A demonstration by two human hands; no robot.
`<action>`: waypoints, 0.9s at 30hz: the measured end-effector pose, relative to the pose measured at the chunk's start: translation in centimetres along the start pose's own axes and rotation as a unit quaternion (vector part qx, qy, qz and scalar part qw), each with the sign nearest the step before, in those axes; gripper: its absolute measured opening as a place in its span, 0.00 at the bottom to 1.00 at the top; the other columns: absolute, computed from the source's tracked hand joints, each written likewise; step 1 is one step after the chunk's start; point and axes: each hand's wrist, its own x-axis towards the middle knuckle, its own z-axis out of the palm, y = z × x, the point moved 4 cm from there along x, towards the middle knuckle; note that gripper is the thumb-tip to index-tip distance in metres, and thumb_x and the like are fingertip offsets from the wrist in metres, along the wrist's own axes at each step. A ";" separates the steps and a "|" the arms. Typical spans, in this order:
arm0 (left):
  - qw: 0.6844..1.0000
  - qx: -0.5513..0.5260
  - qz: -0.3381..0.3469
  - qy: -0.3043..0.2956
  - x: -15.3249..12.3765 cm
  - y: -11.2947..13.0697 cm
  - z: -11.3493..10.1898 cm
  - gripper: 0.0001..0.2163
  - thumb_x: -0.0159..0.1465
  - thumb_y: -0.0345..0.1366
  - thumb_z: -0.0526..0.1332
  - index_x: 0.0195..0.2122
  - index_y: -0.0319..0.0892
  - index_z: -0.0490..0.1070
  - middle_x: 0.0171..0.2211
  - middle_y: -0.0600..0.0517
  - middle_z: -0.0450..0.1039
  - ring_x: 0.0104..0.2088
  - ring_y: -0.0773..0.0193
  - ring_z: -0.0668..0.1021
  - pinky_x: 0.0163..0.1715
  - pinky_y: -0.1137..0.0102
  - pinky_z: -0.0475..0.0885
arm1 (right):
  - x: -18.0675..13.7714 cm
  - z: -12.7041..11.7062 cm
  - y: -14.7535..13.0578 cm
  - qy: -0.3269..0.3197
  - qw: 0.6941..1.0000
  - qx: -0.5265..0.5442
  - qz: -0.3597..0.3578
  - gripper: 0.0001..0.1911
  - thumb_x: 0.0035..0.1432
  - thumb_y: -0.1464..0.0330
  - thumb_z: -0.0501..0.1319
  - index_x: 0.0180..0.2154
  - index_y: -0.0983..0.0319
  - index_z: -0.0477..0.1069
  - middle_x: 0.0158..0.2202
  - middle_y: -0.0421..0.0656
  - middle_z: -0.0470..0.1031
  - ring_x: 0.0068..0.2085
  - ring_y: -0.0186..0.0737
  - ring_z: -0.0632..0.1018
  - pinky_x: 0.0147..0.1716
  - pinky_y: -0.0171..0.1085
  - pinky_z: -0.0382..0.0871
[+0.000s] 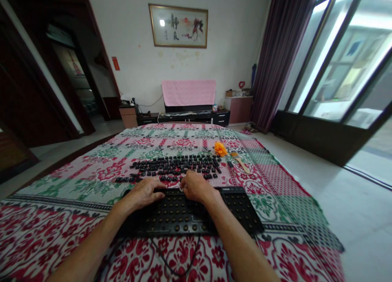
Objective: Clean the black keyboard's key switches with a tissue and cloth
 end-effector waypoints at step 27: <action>0.999 -0.032 -0.011 -0.018 0.1 -0.7 -0.2 0.14 0.52 0.38 0.57 0.40 0.50 0.70 0.38 0.53 0.72 0.40 0.61 0.71 0.40 0.71 0.63 | -0.6 -0.9 1.2 -0.083 0.993 0.021 0.086 0.13 0.42 0.73 0.53 0.29 0.62 0.75 0.26 0.44 0.75 0.28 0.36 0.73 0.26 0.30 0.61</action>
